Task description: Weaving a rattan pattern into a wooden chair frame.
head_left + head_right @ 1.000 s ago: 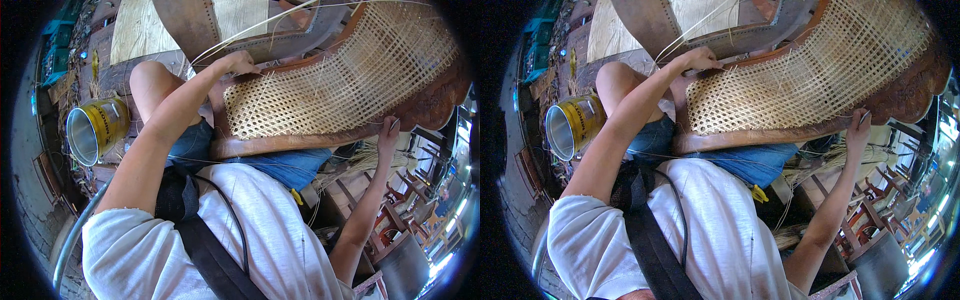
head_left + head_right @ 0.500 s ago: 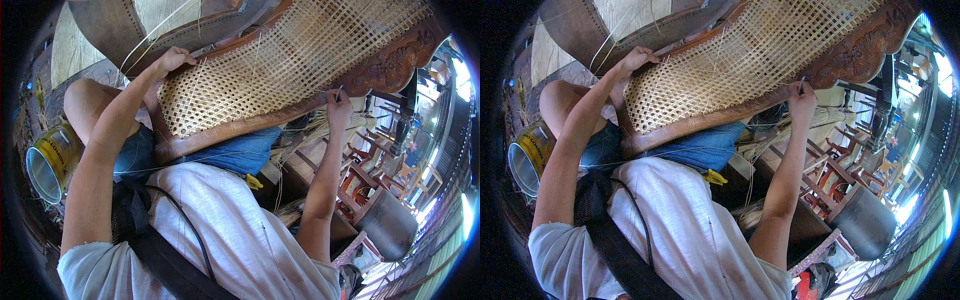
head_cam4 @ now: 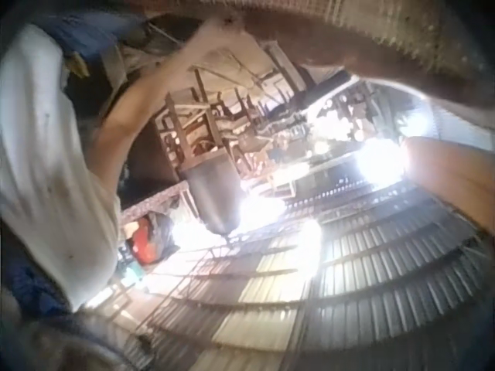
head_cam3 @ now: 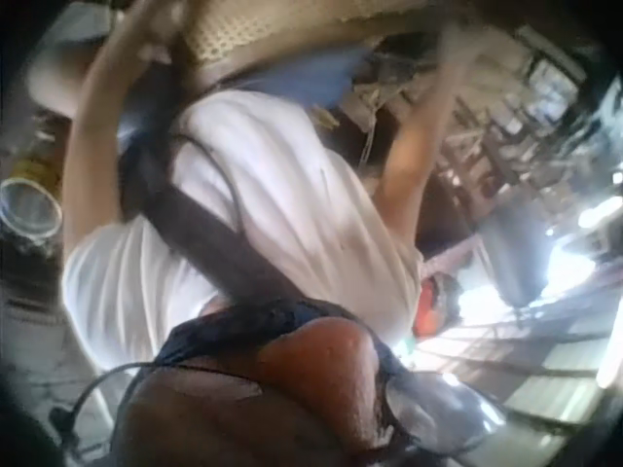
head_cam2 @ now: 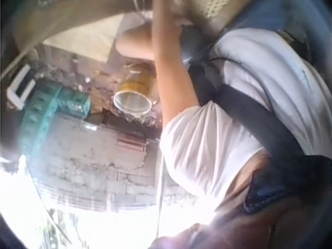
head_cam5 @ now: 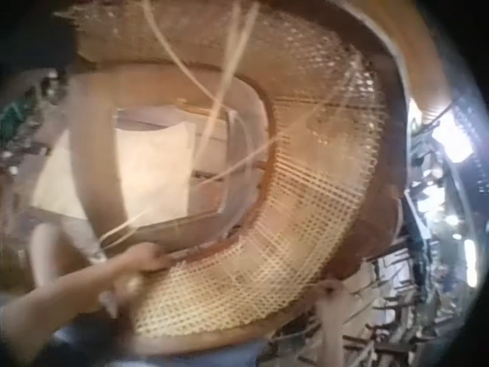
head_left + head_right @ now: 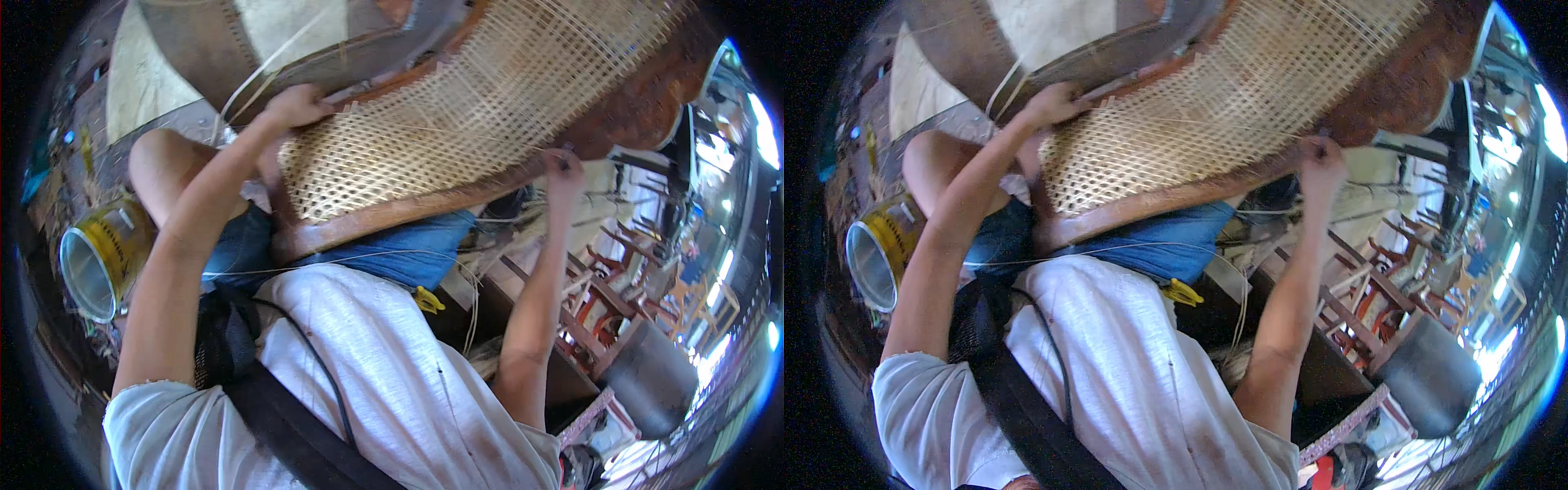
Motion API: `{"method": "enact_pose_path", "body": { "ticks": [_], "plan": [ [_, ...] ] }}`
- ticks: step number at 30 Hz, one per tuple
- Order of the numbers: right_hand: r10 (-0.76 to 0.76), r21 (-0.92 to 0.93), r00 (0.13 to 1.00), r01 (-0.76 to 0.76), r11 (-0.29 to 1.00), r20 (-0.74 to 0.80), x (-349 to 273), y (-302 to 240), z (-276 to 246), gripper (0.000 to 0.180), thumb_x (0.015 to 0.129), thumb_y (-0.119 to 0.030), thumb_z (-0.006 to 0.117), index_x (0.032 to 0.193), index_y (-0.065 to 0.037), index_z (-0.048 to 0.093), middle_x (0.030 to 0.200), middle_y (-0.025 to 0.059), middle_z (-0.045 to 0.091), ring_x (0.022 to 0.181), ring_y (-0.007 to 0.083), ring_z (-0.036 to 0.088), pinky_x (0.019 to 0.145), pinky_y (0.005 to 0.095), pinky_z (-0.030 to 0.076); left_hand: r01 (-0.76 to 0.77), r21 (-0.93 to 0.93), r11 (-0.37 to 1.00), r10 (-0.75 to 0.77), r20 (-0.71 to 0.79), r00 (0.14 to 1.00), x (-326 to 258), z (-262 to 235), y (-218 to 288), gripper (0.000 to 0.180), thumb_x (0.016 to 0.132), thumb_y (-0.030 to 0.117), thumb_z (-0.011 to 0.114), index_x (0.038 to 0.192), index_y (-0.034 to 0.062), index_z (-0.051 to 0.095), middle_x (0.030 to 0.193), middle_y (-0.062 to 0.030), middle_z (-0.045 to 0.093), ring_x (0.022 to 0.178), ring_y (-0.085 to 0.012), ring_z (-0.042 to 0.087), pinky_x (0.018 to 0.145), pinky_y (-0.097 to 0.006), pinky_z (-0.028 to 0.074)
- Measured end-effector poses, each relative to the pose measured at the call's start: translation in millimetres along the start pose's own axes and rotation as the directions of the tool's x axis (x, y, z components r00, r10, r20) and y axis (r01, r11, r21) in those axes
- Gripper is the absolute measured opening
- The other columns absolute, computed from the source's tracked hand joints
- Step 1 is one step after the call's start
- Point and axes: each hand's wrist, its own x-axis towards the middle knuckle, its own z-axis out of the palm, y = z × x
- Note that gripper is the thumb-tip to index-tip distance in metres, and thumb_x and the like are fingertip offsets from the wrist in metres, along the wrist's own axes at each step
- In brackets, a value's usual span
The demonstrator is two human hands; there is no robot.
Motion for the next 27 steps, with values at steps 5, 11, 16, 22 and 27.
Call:
{"method": "enact_pose_path", "body": {
  "ticks": [5, 11, 16, 22, 27],
  "plan": [
    [0.133, 0.589, 0.987, -0.16, 0.792, 0.089, 17.4, -105.6, -25.0, 0.01, 0.086, -0.012, 0.068, 0.093, -0.005, 0.068, 0.072, -0.0013, 0.06, 0.065, 0.0093, 0.054, 0.058, 0.0236, 0.042, -0.512, -0.432, 0.742, 0.505, -0.141, 0.851, 5.3, 20.8, 130.8, 0.042, 0.094, 0.038, 0.046, 0.132, 0.0205, 0.053, 0.122, -0.0117, 0.06, 0.114, -0.0303, 0.055, 0.107, -0.047, 0.033],
    [0.132, 0.244, 0.888, -0.261, 0.934, 0.441, 26.0, -149.6, 13.0, 0.034, 0.088, -0.033, 0.065, 0.101, -0.001, 0.063, 0.084, 0.0061, 0.062, 0.063, 0.0143, 0.056, 0.059, 0.0277, 0.046, -0.241, -0.769, 0.592, 0.212, -0.139, 0.967, -2.6, -49.2, 157.3, 0.044, 0.088, 0.055, 0.056, 0.101, 0.0157, 0.072, 0.104, -0.0038, 0.068, 0.102, -0.0146, 0.058, 0.095, -0.033, 0.041],
    [0.106, -0.084, 0.662, -0.066, 0.994, 0.742, 5.4, -130.5, 94.6, 0.032, 0.09, -0.032, 0.053, 0.1, -0.002, 0.062, 0.098, 0.0187, 0.065, 0.09, 0.0332, 0.065, 0.081, 0.0451, 0.048, -0.197, -0.511, 0.837, 0.242, 0.023, 0.97, 28.3, 5.0, 83.9, 0.035, 0.084, 0.048, 0.063, 0.104, 0.0212, 0.073, 0.107, -0.0055, 0.069, 0.098, -0.0239, 0.064, 0.091, -0.037, 0.047],
    [0.141, -0.301, 0.509, 0.247, 0.921, 0.849, 24.1, -181.9, 99.6, 0.026, 0.082, -0.018, 0.057, 0.101, -0.004, 0.066, 0.109, 0.0198, 0.064, 0.103, 0.0351, 0.062, 0.088, 0.0469, 0.047, -0.03, -0.39, 0.92, 0.067, 0.082, 0.994, 21.1, 9.8, 91.3, 0.019, 0.082, 0.027, 0.066, 0.097, 0.0167, 0.074, 0.095, -0.0083, 0.071, 0.085, -0.0187, 0.066, 0.08, -0.034, 0.05],
    [0.13, -0.326, 0.511, 0.315, 0.891, 0.85, 29.5, -182.3, 120.5, 0.028, 0.074, -0.018, 0.064, 0.099, -0.005, 0.067, 0.096, 0.0212, 0.067, 0.093, 0.0324, 0.065, 0.082, 0.0419, 0.05, -0.042, -0.577, 0.816, 0.099, 0.068, 0.993, 39.8, 24.3, 68.9, 0.019, 0.076, 0.023, 0.071, 0.091, 0.0121, 0.074, 0.087, -0.0089, 0.071, 0.078, -0.018, 0.065, 0.075, -0.033, 0.05]
  ]
}}
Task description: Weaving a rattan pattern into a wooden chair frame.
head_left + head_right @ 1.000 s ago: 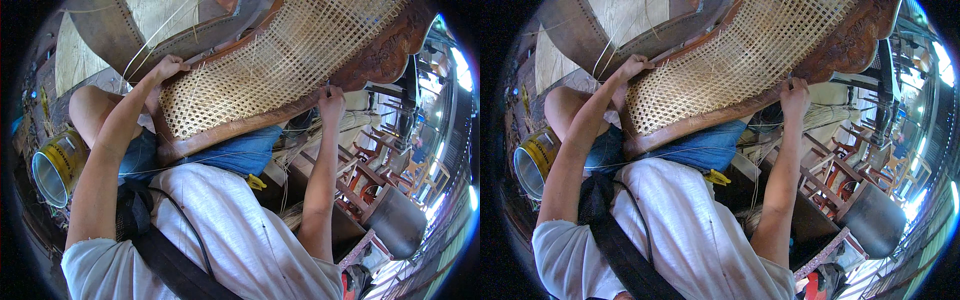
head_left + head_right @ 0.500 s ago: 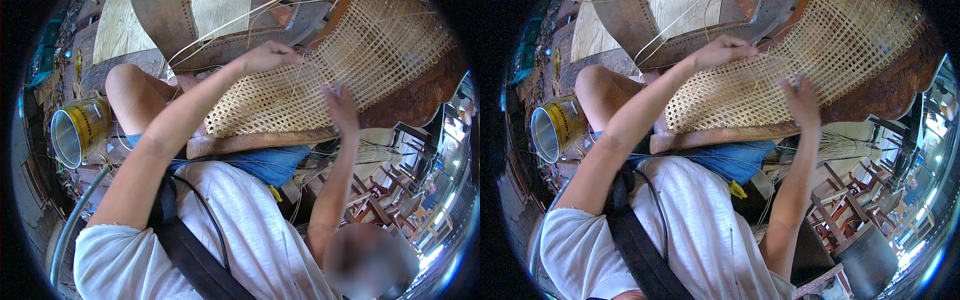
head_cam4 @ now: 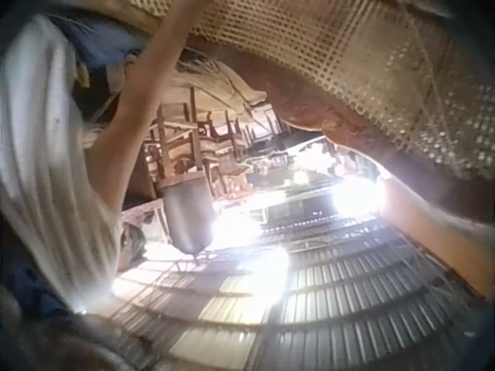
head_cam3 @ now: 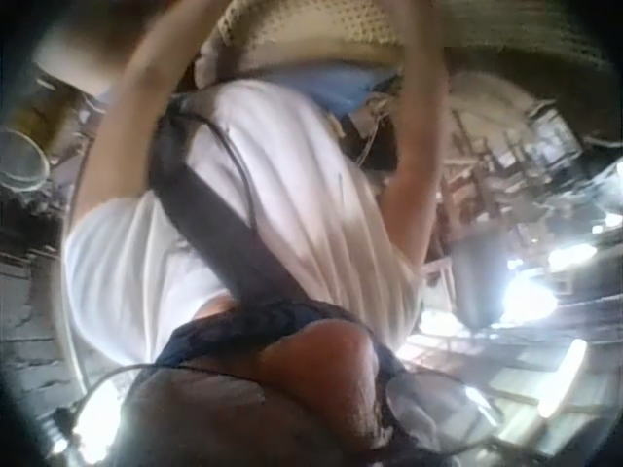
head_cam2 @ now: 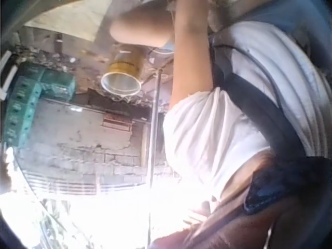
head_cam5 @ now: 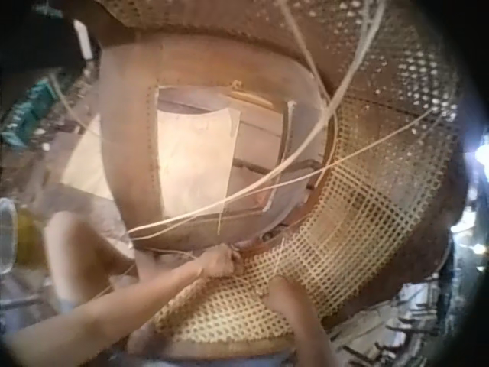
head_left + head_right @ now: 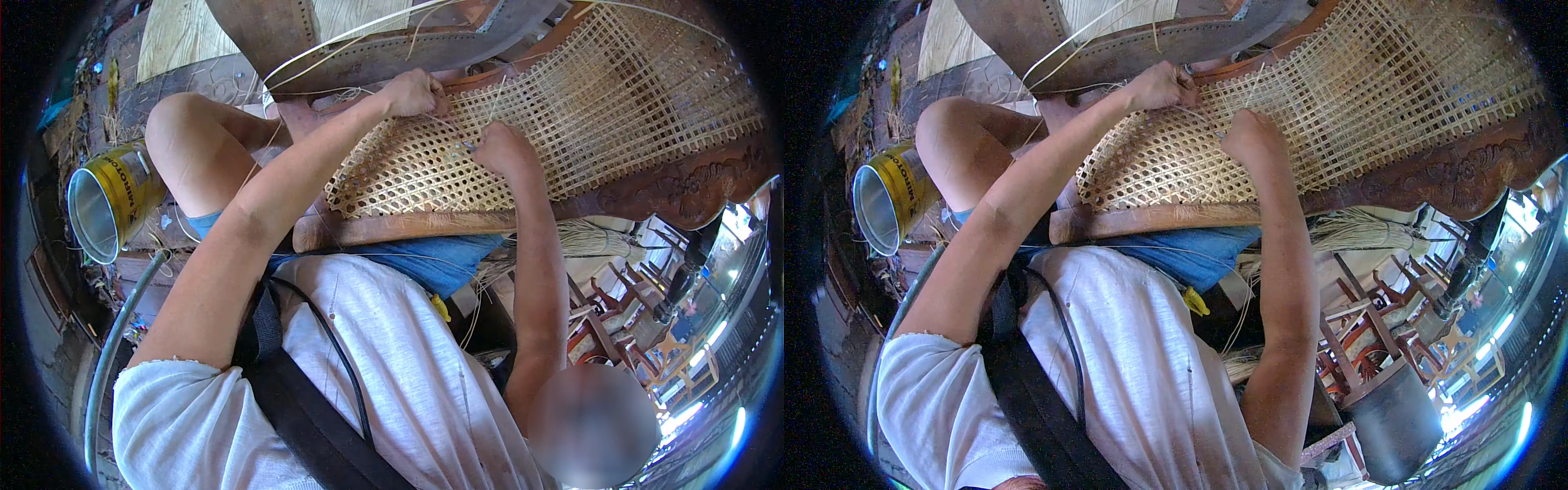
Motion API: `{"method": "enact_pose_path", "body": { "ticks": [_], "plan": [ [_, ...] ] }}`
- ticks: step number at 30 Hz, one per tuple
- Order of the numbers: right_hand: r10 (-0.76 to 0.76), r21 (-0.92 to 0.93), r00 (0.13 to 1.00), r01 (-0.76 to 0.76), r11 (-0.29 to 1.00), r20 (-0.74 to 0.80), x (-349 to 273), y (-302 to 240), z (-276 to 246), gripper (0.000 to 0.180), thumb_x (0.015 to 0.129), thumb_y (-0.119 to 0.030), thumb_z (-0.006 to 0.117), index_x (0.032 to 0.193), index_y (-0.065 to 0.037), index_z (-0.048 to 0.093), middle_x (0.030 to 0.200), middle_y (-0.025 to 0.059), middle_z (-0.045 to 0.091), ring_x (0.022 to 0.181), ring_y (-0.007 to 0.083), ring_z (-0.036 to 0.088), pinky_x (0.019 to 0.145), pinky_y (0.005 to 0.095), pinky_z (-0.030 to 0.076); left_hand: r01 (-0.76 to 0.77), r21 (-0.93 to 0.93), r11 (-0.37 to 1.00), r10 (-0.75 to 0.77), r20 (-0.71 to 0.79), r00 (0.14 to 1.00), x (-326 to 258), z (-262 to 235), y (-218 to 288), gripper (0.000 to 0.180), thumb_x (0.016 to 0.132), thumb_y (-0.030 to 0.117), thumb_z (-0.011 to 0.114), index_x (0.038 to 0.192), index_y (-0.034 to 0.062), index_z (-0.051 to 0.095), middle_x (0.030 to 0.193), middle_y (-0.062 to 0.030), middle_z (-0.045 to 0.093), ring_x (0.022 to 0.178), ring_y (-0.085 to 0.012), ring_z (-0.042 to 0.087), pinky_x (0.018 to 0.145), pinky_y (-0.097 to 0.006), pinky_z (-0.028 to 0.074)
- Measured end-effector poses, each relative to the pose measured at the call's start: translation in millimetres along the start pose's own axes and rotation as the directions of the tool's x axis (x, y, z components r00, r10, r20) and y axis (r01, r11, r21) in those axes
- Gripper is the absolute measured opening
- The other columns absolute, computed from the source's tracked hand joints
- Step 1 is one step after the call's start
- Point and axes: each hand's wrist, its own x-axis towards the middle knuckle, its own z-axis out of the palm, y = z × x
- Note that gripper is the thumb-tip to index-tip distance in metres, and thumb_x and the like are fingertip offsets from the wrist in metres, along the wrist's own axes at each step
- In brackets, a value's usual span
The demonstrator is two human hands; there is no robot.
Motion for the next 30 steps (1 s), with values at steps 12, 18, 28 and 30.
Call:
{"method": "enact_pose_path", "body": {
  "ticks": [12, 18, 28, 30],
  "plan": [
    [0.023, 0.065, 0.989, -0.013, 0.998, -0.145, -9.9, -16.7, 21.1, 0.029, 0.081, -0.018, 0.065, 0.103, -0.001, 0.064, 0.106, 0.0245, 0.063, 0.102, 0.0378, 0.061, 0.089, 0.0452, 0.049, -0.059, 0.007, 0.998, 0.058, 0.033, 0.998, 2.8, -9.5, 8.3, 0.022, 0.073, 0.025, 0.071, 0.088, 0.0089, 0.074, 0.085, -0.0087, 0.071, 0.081, -0.019, 0.065, 0.077, -0.033, 0.049],
    [0.029, 0.037, 0.99, -0.024, 0.999, -0.137, -3.5, -14.6, 4.8, 0.023, 0.074, -0.022, 0.071, 0.088, -0.004, 0.067, 0.089, 0.0204, 0.068, 0.085, 0.0351, 0.066, 0.08, 0.0422, 0.05, -0.134, -0.006, 0.991, 0.132, 0.198, 0.971, 21.0, -3.7, -20.4, 0.023, 0.078, 0.025, 0.071, 0.095, 0.0104, 0.074, 0.091, -0.0068, 0.072, 0.085, -0.018, 0.063, 0.081, -0.033, 0.048],
    [0.172, -0.185, 0.968, -0.206, 0.961, -0.185, -34.1, 40.5, -28.6, 0.051, 0.075, -0.052, 0.069, 0.092, -0.004, 0.066, 0.095, 0.0178, 0.067, 0.086, 0.033, 0.065, 0.077, 0.0438, 0.05, -0.24, 0.304, 0.922, 0.194, 0.173, 0.966, -8.0, 20.9, 43.8, 0.038, 0.082, 0.049, 0.067, 0.105, 0.0193, 0.072, 0.104, -0.0036, 0.07, 0.092, -0.0182, 0.064, 0.086, -0.034, 0.049],
    [0.166, -0.091, 0.958, -0.192, 0.977, -0.235, -53.2, 59.1, -50.8, 0.049, 0.075, -0.052, 0.069, 0.086, -0.004, 0.067, 0.091, 0.0182, 0.067, 0.084, 0.0338, 0.065, 0.075, 0.0443, 0.049, -0.192, 0.085, 0.978, 0.176, 0.168, 0.97, -11.3, 34.6, 60.3, 0.036, 0.084, 0.047, 0.066, 0.103, 0.0173, 0.072, 0.104, -0.0037, 0.07, 0.093, -0.0177, 0.064, 0.087, -0.033, 0.048]
  ]
}}
